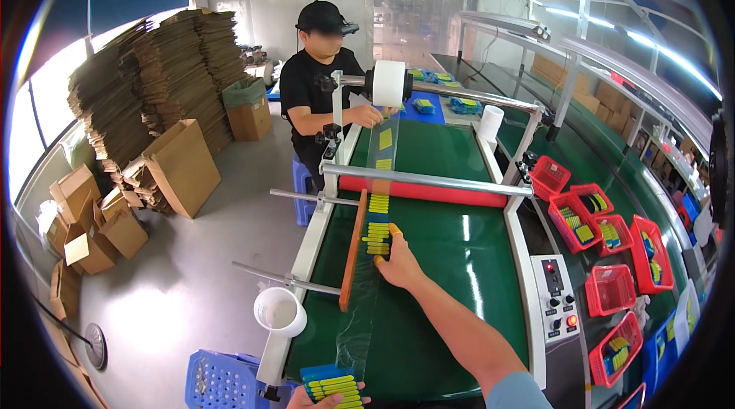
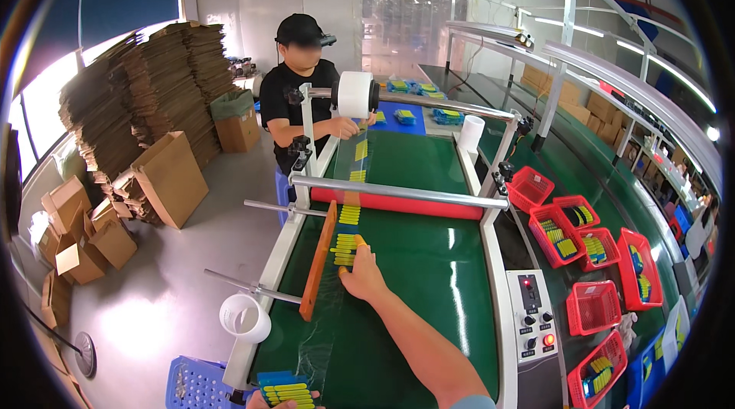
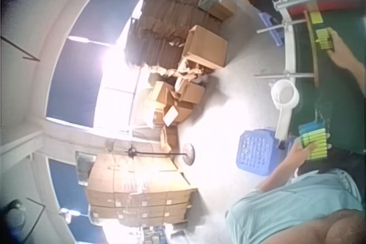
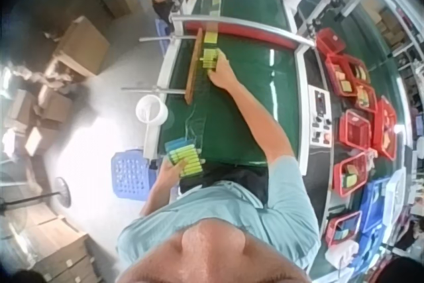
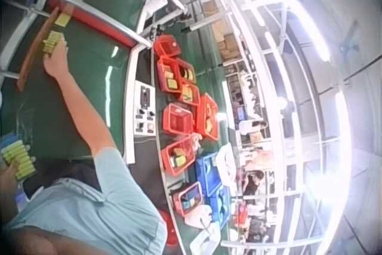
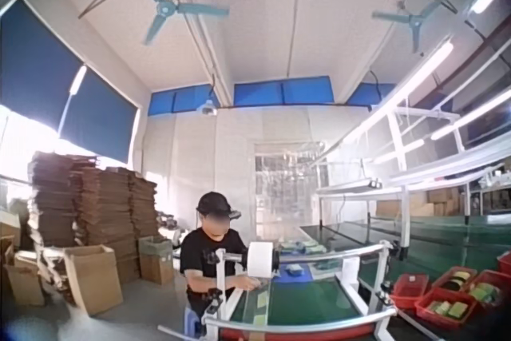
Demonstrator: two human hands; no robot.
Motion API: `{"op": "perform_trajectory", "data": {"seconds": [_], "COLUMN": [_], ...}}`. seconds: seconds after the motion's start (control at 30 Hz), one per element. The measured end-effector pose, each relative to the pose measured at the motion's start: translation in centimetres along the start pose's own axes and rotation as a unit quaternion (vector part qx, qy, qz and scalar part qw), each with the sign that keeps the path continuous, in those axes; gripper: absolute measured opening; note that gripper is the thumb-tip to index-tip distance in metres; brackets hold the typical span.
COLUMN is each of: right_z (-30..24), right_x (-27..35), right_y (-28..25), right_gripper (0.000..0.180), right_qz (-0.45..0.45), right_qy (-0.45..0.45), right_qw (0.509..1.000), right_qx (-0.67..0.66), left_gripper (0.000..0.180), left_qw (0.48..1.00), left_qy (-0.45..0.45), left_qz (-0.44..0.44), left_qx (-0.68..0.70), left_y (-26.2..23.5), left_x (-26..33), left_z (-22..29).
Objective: The person takes items from a stack, places them one at a time onto a plastic film on a moving conveyor belt, and presses them down by hand.
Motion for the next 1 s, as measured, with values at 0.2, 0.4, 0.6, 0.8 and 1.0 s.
{"op": "perform_trajectory", "data": {"seconds": [0.2,0.4,0.6,0.8,1.0], "right_z": [-0.4,1.6,4.2,4.2,0.5], "right_x": [-0.4,-2.3,-4.3,-4.5,-0.4], "right_y": [-0.6,-0.3,-0.8,-3.4,-3.8], "right_gripper": [0.087,0.081,0.073,0.072,0.065], "right_qz": [0.005,0.061,0.107,0.171,0.102], "right_qy": [-0.023,-0.022,-0.019,0.057,-0.050], "right_qw": [0.963,0.891,0.851,0.979,0.993], "right_qx": [-0.268,-0.449,-0.514,-0.096,-0.018], "left_gripper": [0.044,0.043,0.042,0.039,0.040], "left_qw": [1.000,0.999,1.000,0.999,1.000], "left_qy": [-0.003,-0.018,0.003,-0.014,-0.023], "left_qz": [-0.004,0.005,-0.028,-0.012,-0.019], "left_qx": [0.011,-0.038,-0.001,0.027,-0.005], "left_y": [-0.2,-5.7,-1.4,-0.7,-1.5], "left_x": [-0.6,-0.7,-2.1,-1.9,-1.6], "left_z": [0.2,-4.8,0.2,0.4,-1.1]}}
Point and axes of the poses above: each hand's wrist, its own x-axis away from the middle knuckle, its own y-axis out of the palm, z = x × y, the point moved 5 cm from there along -x, towards the middle knuckle, and after that the axes turned 15 degrees about -z, right-handed, at the moved point
